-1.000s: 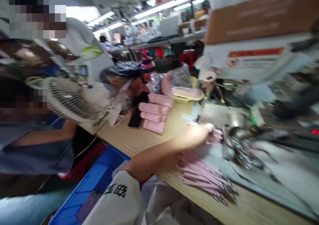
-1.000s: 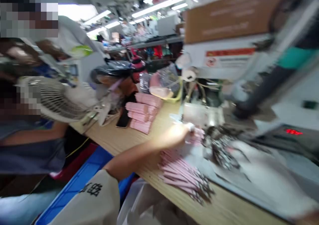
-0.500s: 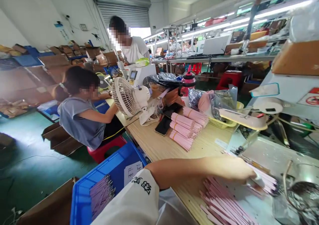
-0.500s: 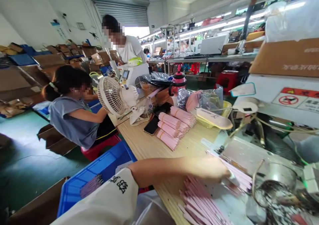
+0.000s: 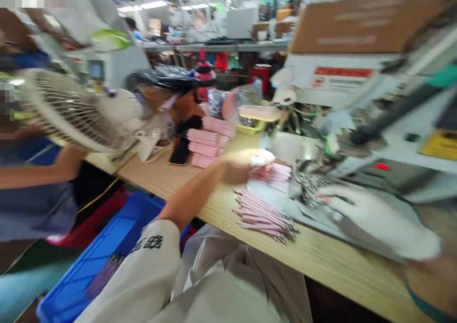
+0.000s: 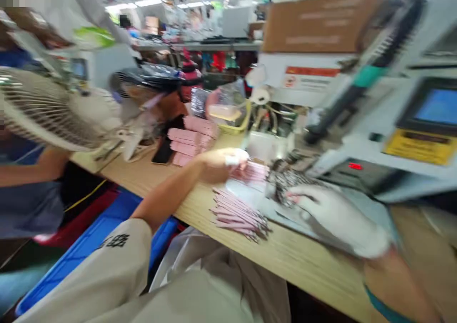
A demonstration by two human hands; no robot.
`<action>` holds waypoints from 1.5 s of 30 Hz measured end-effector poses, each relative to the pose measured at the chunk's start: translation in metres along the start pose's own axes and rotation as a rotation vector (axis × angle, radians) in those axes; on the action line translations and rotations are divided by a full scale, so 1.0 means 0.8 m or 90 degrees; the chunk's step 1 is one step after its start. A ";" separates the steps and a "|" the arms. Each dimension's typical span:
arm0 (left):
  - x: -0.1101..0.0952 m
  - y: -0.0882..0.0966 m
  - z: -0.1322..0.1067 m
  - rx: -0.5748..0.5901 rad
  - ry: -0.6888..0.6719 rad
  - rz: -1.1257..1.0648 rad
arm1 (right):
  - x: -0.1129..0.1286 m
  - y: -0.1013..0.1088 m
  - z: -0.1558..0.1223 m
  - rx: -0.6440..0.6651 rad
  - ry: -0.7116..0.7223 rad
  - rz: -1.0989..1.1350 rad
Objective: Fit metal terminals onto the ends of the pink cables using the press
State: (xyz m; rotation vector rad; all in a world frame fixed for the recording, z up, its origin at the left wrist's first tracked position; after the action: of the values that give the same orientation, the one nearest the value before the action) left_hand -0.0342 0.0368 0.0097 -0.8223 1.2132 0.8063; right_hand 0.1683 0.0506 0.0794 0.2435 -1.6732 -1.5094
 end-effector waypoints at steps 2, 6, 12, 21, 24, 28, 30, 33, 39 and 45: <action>0.004 0.006 0.009 0.033 0.008 0.086 | -0.011 -0.023 -0.037 0.126 -0.041 0.042; 0.005 0.009 0.020 0.073 0.037 0.213 | 0.025 -0.074 -0.033 0.054 0.035 0.096; -0.011 0.003 0.014 0.058 0.026 0.219 | 0.054 -0.136 0.016 0.119 -0.006 -0.076; -0.090 0.041 -0.086 -0.257 -0.109 0.128 | 0.054 -0.143 0.022 0.151 -0.045 -0.162; -0.076 0.014 -0.090 -0.217 0.014 0.212 | 0.061 -0.133 0.015 0.107 -0.041 -0.142; -0.057 -0.023 -0.060 -0.094 0.106 0.307 | 0.054 -0.101 -0.025 0.017 -0.037 -0.049; -0.051 -0.031 -0.042 -0.056 0.110 0.315 | 0.036 -0.083 -0.049 -0.013 -0.039 0.019; -0.039 -0.036 -0.014 -0.004 0.104 0.316 | -0.010 -0.055 -0.073 -0.065 -0.092 0.146; -0.012 -0.041 0.029 0.014 0.124 0.300 | -0.088 -0.041 -0.047 -0.027 -0.288 0.498; 0.011 -0.044 0.041 -0.003 0.180 0.247 | -0.092 -0.070 -0.006 0.027 -0.350 0.793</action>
State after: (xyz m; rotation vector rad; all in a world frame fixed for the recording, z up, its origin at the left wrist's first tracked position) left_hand 0.0131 0.0491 0.0098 -0.7299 1.6548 1.0291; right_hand 0.1957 0.0798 -0.0039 -1.0966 -1.6772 -0.5700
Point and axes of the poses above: each hand's wrist, its own z-axis towards the middle knuckle, its own y-axis out of the back of the hand, x = y × z, the point moved 6 cm from there along z, towards the middle knuckle, and after that the axes turned 7 degrees about -y, right-handed, at the moved point
